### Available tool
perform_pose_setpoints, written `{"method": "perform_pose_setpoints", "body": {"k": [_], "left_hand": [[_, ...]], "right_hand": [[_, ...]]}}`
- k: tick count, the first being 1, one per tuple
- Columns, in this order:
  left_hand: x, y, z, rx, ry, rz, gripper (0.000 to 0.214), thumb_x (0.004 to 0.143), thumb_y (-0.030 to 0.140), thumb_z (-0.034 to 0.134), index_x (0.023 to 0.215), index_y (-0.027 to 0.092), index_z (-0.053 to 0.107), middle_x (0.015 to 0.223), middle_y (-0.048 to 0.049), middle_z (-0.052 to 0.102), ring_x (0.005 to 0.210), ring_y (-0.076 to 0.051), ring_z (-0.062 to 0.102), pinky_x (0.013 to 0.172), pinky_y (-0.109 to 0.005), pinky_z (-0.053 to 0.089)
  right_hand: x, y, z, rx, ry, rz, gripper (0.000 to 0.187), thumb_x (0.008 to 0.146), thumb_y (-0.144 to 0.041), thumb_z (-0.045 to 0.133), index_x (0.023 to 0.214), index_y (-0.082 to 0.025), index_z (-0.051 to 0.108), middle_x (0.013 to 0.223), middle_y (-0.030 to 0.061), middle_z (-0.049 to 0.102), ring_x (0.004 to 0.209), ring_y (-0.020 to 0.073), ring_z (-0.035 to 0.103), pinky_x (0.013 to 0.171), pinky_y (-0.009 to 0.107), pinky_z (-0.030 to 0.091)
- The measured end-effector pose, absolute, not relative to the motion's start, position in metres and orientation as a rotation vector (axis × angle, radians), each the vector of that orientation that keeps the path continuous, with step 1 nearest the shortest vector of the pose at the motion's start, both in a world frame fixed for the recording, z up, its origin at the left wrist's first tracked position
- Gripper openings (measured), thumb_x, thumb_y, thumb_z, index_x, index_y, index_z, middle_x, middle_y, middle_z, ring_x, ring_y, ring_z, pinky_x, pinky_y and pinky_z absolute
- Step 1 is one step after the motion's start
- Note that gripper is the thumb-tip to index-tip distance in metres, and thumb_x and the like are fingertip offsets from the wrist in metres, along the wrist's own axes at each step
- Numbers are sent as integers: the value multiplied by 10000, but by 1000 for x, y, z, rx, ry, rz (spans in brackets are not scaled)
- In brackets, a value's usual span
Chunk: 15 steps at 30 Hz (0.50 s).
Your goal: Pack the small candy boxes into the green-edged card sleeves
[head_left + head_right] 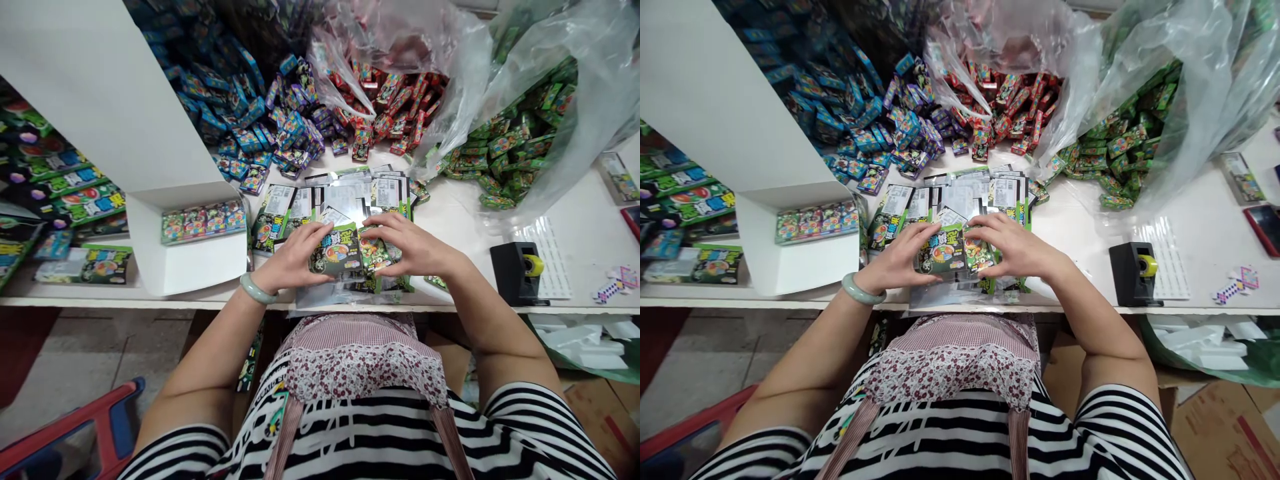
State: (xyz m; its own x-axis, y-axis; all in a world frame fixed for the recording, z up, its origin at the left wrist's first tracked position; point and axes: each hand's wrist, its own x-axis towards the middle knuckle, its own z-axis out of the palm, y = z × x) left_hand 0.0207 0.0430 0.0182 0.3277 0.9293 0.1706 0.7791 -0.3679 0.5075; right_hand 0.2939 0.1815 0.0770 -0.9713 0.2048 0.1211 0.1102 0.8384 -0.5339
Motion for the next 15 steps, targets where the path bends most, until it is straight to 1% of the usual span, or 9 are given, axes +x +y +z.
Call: {"method": "perform_pose_setpoints", "body": {"k": [3,6,8,9,10,11,12,14,15], "left_hand": [[24,45,18,2235,1494,633,1035,747,570,764,1562,235,222,1415,-181,442,1325,-383,455,1114,-577,404],[28,46,16,2205,1488,665,1034,744,594,758,1557,239,227,1403,-174,449,1321,-373,458,1111,-567,415],[30,45,14,2200,1513,686,1030,752,609,744,1557,243,217,1404,-170,447,1324,-367,459,1115,-561,415],[29,44,13,2193,1546,700,1029,754,612,742,1558,246,213,1406,-170,446,1324,-367,459,1115,-562,415],[29,43,12,2180,1590,716,1029,754,609,743,1558,248,212,1410,-171,444,1324,-371,459,1114,-566,415],[28,42,11,2166,1635,732,1028,754,600,748,1558,248,212,1414,-173,443,1323,-376,459,1111,-571,417],[26,41,10,2155,1670,744,1028,753,589,754,1558,247,215,1416,-176,443,1321,-382,460,1105,-578,419],[25,40,7,2154,1697,747,1026,750,573,762,1557,243,223,1415,-181,447,1316,-392,462,1096,-589,423],[25,39,6,2159,1696,744,1023,751,569,762,1558,240,224,1416,-184,448,1315,-394,462,1096,-591,423]], "right_hand": [[290,181,71,-338,-2824,793,696,791,-485,760,1390,-236,508,1435,154,509,1335,346,458,1105,572,381],[284,180,59,-392,-2794,788,868,728,-599,780,1439,-223,454,1435,176,497,1330,363,460,1116,574,374],[281,177,50,-402,-2752,790,995,674,-691,768,1470,-216,407,1483,193,440,1367,373,421,1130,569,364],[280,175,47,-424,-2716,788,1031,657,-725,755,1480,-223,391,1507,192,412,1388,375,397,1137,570,358],[279,171,45,-467,-2668,782,1028,660,-744,738,1481,-233,389,1509,185,414,1392,373,392,1138,572,356],[278,167,44,-528,-2614,778,974,694,-741,715,1471,-244,403,1476,171,459,1374,365,415,1131,576,362],[278,161,44,-590,-2566,780,867,761,-709,681,1453,-253,426,1409,153,531,1331,351,460,1116,578,375],[276,148,44,-665,-2525,815,598,915,-574,582,1411,-256,480,1229,117,658,1219,319,548,1063,568,418],[275,143,45,-670,-2530,846,500,963,-500,537,1395,-251,503,1167,108,688,1180,307,572,1037,553,438]]}}
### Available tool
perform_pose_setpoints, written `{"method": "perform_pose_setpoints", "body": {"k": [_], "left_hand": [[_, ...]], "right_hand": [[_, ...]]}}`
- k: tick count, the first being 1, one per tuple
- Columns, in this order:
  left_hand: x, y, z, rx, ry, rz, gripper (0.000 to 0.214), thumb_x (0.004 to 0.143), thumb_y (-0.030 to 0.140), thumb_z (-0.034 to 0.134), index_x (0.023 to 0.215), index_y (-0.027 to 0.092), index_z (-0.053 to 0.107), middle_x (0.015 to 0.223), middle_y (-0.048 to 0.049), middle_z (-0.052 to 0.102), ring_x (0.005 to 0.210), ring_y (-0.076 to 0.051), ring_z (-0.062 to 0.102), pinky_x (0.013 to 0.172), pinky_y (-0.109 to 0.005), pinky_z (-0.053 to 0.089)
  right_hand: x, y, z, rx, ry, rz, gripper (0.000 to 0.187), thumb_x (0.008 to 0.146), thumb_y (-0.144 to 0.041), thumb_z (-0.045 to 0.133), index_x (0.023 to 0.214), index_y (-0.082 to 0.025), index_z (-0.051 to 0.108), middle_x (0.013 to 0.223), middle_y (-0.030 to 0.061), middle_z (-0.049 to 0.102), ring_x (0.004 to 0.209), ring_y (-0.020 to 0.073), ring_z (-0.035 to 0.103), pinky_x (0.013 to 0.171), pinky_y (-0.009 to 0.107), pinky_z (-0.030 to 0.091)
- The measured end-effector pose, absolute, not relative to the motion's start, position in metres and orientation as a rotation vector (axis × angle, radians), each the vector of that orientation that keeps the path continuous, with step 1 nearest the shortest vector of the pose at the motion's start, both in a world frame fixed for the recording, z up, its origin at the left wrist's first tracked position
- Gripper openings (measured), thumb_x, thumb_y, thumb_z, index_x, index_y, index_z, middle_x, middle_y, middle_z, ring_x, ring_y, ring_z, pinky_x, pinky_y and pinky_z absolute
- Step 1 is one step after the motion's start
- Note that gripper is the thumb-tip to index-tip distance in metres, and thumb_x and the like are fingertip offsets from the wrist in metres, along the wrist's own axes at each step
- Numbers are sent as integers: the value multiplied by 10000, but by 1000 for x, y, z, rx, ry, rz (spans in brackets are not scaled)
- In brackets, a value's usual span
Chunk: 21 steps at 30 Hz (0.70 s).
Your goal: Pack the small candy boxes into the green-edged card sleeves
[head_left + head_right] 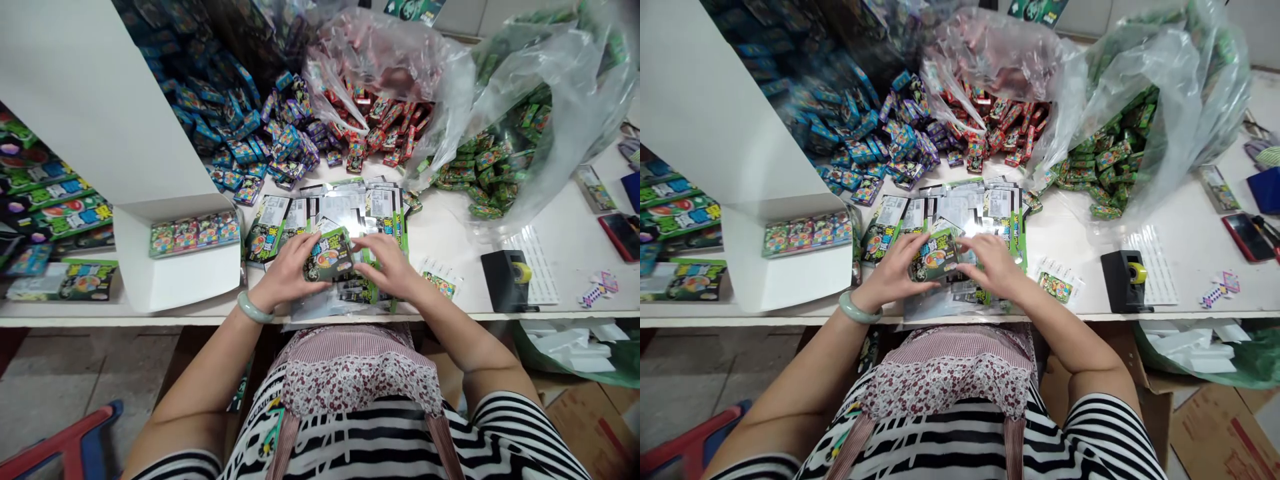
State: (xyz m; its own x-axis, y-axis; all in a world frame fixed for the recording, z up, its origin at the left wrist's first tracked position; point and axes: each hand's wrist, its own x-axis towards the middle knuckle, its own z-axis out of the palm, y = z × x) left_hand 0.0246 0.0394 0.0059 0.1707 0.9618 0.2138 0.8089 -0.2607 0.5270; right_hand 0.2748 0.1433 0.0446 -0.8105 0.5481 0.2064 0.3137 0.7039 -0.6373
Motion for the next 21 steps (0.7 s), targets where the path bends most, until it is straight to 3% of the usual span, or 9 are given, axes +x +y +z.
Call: {"method": "perform_pose_setpoints", "body": {"k": [5,7,9,12,15,21], "left_hand": [[19,38,1,2127,1726,779,1016,770,572,749,1567,246,208,1389,-176,458,1295,-375,480,1093,-568,437],[15,35,2,2105,1752,802,1012,777,566,747,1570,256,200,1363,-164,465,1275,-361,495,1086,-559,447],[11,31,5,2099,1766,823,1005,785,559,742,1572,265,191,1354,-158,463,1264,-355,503,1084,-555,452],[7,26,11,2106,1772,851,994,808,551,722,1580,271,161,1363,-159,457,1276,-352,501,1088,-546,458],[4,22,14,2096,1811,881,985,828,548,701,1586,265,141,1385,-165,452,1296,-354,493,1083,-531,473],[-9,20,8,2054,1882,896,971,821,575,694,1583,284,167,1386,-155,471,1284,-359,514,1078,-542,481]], "right_hand": [[252,182,30,-718,-2298,1125,348,963,-400,547,1255,-227,628,1055,66,735,998,228,666,934,424,515],[232,232,17,-923,-2108,1106,292,920,-377,597,1139,-195,661,1037,64,738,952,218,681,889,390,531],[205,288,2,-1129,-2053,999,275,858,-285,654,1094,-143,654,1087,111,728,1024,242,672,947,397,509],[161,355,-17,-1423,-1967,857,531,765,-229,736,1248,-112,548,1278,186,651,1189,294,611,1041,441,452],[130,384,-28,-1603,-1883,830,759,718,-240,780,1369,-109,411,1289,207,635,1172,312,621,1020,459,461],[134,378,-31,-1428,-1750,946,597,801,-213,635,1348,-193,397,932,25,686,851,196,667,848,357,523]]}}
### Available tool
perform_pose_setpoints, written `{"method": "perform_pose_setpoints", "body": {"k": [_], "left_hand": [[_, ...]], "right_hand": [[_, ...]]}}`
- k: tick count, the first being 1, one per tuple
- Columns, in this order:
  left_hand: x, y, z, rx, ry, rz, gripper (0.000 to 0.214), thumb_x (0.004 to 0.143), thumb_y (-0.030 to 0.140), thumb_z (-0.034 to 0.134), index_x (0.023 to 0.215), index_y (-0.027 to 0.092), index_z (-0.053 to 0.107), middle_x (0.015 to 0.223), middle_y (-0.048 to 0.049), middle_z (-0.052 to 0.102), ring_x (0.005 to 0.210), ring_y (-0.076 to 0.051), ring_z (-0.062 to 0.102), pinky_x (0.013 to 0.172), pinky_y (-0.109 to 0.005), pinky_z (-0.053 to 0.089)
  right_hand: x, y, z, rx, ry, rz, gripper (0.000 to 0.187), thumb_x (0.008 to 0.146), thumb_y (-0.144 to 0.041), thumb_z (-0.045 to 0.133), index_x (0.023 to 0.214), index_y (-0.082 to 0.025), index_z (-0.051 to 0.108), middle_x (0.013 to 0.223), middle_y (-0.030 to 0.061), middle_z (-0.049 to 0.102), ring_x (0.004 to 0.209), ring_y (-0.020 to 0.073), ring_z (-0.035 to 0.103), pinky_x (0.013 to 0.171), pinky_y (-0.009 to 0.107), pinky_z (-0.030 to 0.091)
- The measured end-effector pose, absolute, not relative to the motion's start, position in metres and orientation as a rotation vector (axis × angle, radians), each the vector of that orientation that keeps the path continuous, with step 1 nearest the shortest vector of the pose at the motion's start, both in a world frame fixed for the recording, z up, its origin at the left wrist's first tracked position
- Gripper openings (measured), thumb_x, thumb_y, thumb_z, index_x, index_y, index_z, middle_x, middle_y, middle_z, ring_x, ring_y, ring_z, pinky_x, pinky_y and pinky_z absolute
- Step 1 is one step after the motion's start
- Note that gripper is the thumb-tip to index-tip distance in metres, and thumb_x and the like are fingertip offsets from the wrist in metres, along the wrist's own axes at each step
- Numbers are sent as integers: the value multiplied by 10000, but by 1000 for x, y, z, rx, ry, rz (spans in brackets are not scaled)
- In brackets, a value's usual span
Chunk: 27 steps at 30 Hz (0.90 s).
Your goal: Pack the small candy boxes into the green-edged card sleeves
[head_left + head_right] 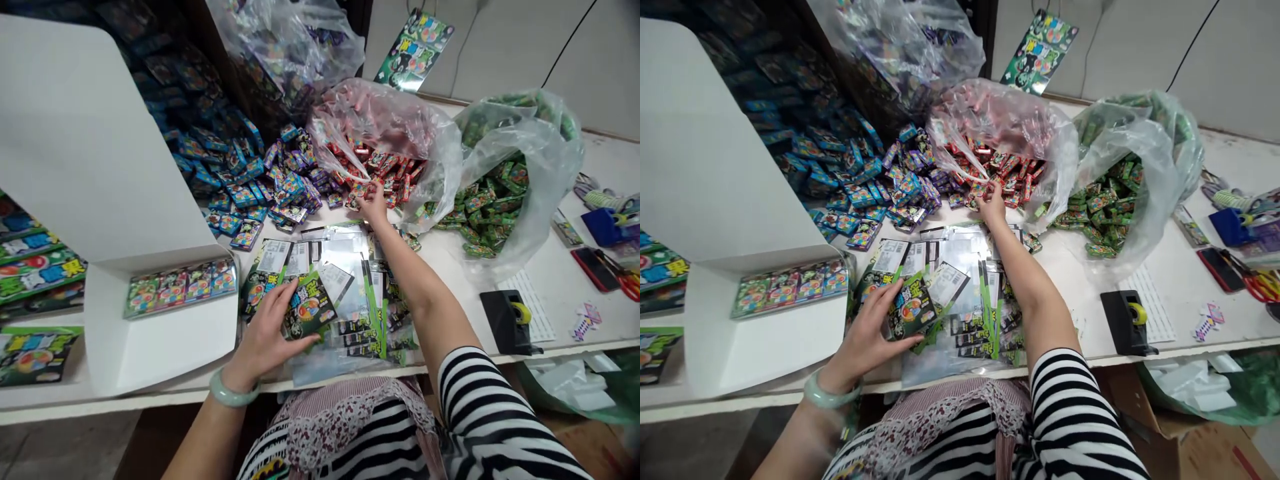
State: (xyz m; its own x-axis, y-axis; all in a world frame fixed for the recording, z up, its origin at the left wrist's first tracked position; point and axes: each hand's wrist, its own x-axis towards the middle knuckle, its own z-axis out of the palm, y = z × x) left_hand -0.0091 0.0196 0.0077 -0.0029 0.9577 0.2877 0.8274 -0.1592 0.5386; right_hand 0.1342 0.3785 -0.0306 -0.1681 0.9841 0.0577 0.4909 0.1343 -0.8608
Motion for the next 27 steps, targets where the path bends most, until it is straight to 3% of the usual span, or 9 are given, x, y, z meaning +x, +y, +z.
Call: {"method": "perform_pose_setpoints", "body": {"k": [5,11,13,16,18,21,23,25,27], "left_hand": [[-16,23,7,2031,1897,905,974,808,579,707,1577,285,188,1385,-148,464,1279,-362,518,1086,-544,471],[-7,29,11,2032,1914,871,953,813,589,695,1571,275,211,1370,-152,478,1277,-370,520,1073,-554,470],[-2,31,12,2058,1897,842,951,812,605,686,1569,268,219,1369,-157,477,1283,-376,514,1075,-562,462],[1,29,12,2066,1889,805,957,806,631,676,1567,260,229,1371,-159,474,1287,-378,509,1083,-562,450],[0,26,11,2026,1916,786,961,798,645,677,1563,256,244,1376,-159,470,1288,-377,508,1086,-551,447],[0,23,11,1987,1925,760,961,786,661,679,1553,251,269,1383,-154,463,1295,-372,501,1097,-540,438],[3,25,12,1987,1894,752,953,784,668,676,1545,253,282,1371,-146,472,1290,-362,504,1100,-536,434],[7,28,13,1986,1859,753,945,782,669,677,1539,255,291,1354,-139,485,1277,-353,512,1096,-536,438],[10,30,15,1986,1847,752,947,777,664,686,1537,256,294,1348,-140,492,1270,-355,512,1088,-546,442]], "right_hand": [[184,338,0,-1237,-1819,1214,513,848,-303,583,1329,-217,429,815,-13,637,708,169,631,671,294,519],[224,269,44,-1396,-2600,422,419,827,-210,624,1244,-168,615,1141,164,687,950,298,667,843,407,507],[224,259,47,-1429,-2752,509,417,838,-250,665,1239,-141,628,1086,176,716,962,312,676,849,405,505],[233,263,45,-1267,-2641,853,496,909,-348,622,1360,-156,543,1018,112,742,926,251,688,869,382,512],[248,274,40,-1105,-2586,943,533,887,-362,649,1373,-179,527,1120,105,722,1031,250,671,947,416,497],[266,286,28,-886,-2793,948,875,638,-357,877,1411,-199,502,1483,163,507,1403,361,424,1138,543,339],[269,289,18,-820,-2943,942,1009,565,-319,917,1457,-219,456,1590,164,365,1502,405,235,1182,606,229],[266,288,12,-771,-2997,917,902,623,-272,872,1433,-221,478,1556,155,410,1494,393,258,1181,613,224],[265,282,12,-715,-2943,889,738,675,-259,820,1355,-176,545,1436,168,514,1410,359,402,1166,559,297]]}}
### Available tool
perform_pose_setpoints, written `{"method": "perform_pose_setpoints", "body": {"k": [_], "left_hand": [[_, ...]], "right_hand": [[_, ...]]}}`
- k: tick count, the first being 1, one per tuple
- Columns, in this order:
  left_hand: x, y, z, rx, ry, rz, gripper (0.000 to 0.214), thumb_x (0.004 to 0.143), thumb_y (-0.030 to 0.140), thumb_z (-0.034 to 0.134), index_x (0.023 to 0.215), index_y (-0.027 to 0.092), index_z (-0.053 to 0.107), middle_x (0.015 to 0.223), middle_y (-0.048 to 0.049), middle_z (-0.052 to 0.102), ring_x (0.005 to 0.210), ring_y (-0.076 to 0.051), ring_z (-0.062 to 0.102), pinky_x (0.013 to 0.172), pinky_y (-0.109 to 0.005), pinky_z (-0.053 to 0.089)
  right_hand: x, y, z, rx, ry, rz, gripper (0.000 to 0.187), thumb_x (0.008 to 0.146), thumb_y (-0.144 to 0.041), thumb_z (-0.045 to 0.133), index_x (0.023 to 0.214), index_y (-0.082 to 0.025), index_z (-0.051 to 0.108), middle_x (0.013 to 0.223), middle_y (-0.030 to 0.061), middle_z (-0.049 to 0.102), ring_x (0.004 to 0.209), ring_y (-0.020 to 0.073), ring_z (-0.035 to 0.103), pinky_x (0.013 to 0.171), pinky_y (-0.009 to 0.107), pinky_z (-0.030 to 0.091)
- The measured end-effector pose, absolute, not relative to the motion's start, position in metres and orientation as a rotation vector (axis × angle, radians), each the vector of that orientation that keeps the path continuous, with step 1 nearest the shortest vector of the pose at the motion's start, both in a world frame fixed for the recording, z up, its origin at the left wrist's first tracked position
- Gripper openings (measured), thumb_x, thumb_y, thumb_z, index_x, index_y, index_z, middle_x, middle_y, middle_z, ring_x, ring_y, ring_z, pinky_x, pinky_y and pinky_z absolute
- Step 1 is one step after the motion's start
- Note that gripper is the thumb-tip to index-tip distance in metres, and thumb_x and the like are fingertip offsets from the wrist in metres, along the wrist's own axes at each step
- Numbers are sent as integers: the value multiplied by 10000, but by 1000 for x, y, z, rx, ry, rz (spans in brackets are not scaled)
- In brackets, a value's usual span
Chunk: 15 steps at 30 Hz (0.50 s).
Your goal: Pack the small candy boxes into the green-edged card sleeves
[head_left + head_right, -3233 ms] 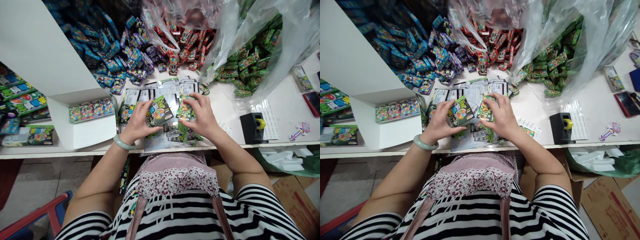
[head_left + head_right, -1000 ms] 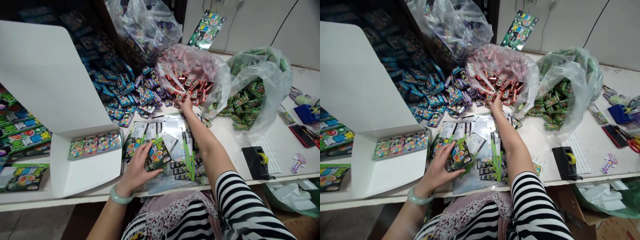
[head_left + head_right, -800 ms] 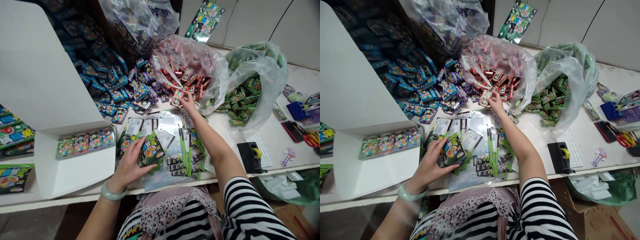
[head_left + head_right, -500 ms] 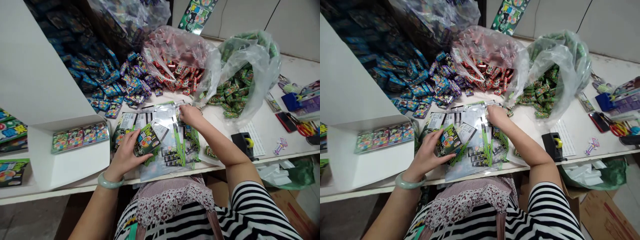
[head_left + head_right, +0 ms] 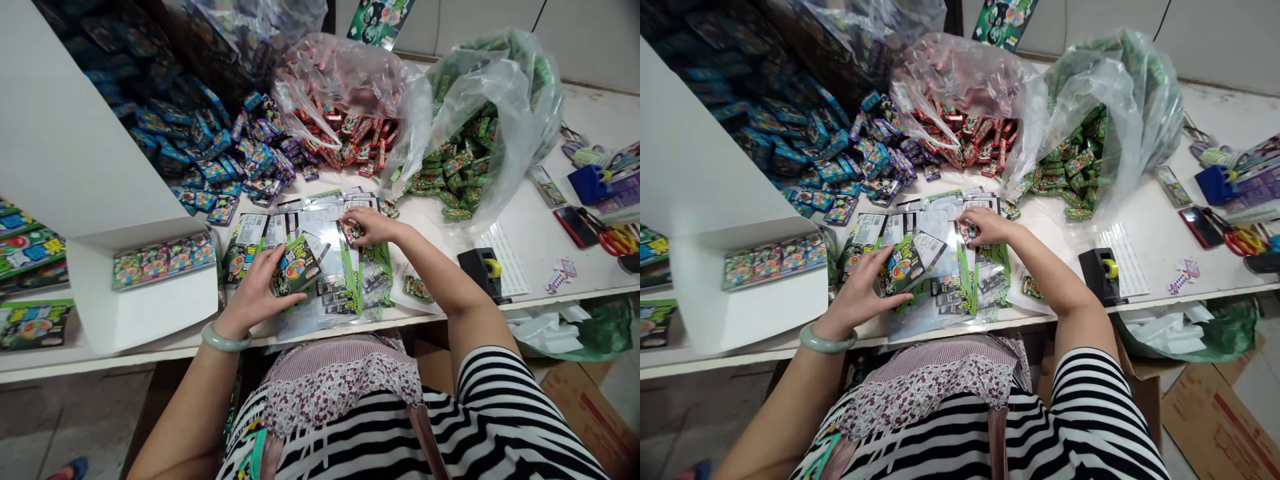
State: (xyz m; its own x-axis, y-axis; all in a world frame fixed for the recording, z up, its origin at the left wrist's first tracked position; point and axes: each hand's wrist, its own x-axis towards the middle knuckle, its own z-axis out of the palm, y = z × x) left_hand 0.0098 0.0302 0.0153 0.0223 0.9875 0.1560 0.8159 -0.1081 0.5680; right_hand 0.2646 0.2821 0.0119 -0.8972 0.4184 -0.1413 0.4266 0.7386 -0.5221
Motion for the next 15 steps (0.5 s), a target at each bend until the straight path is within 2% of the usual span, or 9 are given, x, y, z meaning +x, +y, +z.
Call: {"method": "perform_pose_setpoints", "body": {"k": [3,5,8,11,15], "left_hand": [[10,30,18,2012,1875,728,957,779,636,704,1544,249,278,1360,-151,485,1280,-366,495,1086,-567,436],[8,30,18,2055,1871,728,979,775,626,714,1551,236,262,1362,-160,476,1282,-371,490,1089,-575,430],[8,33,15,2119,1800,764,1023,753,629,734,1560,233,246,1372,-162,469,1287,-373,484,1108,-578,411],[10,36,14,2176,1715,785,1034,746,628,742,1564,240,244,1400,-164,458,1293,-375,475,1122,-572,399],[15,37,15,2225,1648,765,1027,763,627,727,1569,225,232,1392,-172,468,1282,-373,482,1108,-559,411]], "right_hand": [[270,263,28,714,3153,-997,665,723,-317,769,1333,-157,556,1333,165,538,1303,309,500,1127,491,386],[275,244,46,582,3301,-1057,687,765,-360,734,1400,-231,505,1384,135,498,1340,292,464,1136,488,381],[279,218,71,224,3336,-977,669,815,-397,705,1439,-324,472,1429,97,481,1359,286,439,1147,505,359],[275,203,84,44,3248,-818,624,833,-358,709,1420,-301,506,1421,115,505,1293,296,484,1096,509,408],[267,200,84,75,3178,-707,627,814,-361,753,1397,-293,532,1407,122,528,1214,317,520,1031,531,454]]}}
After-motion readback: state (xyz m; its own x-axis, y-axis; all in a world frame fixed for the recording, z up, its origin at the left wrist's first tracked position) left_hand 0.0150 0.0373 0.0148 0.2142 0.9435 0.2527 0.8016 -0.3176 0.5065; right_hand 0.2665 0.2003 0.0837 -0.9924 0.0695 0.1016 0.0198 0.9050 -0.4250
